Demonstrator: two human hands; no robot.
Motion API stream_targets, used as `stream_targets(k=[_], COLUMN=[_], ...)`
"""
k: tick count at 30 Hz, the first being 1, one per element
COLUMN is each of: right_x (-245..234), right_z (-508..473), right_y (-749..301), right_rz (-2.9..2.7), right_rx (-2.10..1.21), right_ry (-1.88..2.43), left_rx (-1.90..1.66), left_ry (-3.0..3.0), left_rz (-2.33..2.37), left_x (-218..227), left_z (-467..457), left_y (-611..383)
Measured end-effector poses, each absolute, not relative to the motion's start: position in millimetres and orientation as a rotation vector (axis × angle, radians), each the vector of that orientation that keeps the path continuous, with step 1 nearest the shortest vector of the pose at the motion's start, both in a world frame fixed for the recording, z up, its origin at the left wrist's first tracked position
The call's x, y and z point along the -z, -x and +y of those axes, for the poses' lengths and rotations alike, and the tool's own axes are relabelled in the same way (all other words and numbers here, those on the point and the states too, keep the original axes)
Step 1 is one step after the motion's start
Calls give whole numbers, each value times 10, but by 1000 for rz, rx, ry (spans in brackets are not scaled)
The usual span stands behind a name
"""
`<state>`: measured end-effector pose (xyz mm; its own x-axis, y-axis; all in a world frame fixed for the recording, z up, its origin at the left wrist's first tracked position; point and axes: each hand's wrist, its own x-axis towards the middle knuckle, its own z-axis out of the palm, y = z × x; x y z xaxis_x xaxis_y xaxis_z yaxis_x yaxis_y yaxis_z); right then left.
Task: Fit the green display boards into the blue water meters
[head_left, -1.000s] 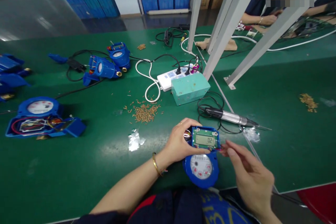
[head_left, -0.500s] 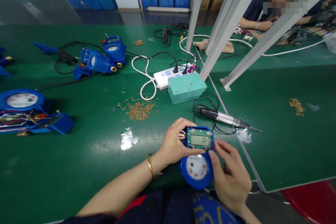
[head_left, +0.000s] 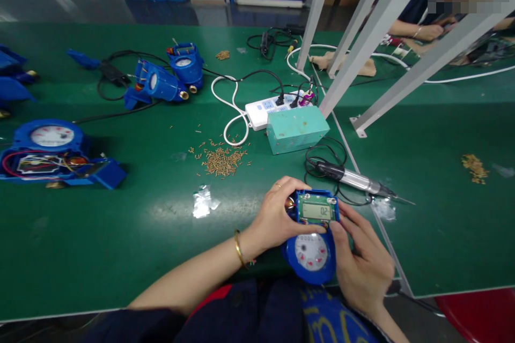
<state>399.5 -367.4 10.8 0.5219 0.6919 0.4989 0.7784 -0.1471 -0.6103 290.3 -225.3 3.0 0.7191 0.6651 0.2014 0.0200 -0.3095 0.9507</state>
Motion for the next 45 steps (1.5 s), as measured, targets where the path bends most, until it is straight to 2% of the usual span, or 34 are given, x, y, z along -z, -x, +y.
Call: stream_targets(k=[11,20,27,33,41,45], right_x=[-144,-60,-210,-217,-165,-136], right_z=[-3705,-3701,-3660,-3661,-3737,-3776], right_y=[-4059,-4145,-4343,-4293,-4280,-4323], right_rz=[-1273,-1387,-1613,-1650,-1393,-1250], right_rx=[183,174,172,299,63,-81], right_ry=[1912,1862,1811,1900,1934,1947], left_rx=[-421,-544,-678,-692,-391,-325], left_ry=[-1830,-1949,-1982,-1925,-1867,-1731], left_rz=[264,314,234,228,45,104], left_x=[-59,58,171,118,15,54], left_z=[-2047,-2035,-1978,-2028,-1836,-1868], left_y=[-2657,-2696,-2778,-2787,-2674,-2675])
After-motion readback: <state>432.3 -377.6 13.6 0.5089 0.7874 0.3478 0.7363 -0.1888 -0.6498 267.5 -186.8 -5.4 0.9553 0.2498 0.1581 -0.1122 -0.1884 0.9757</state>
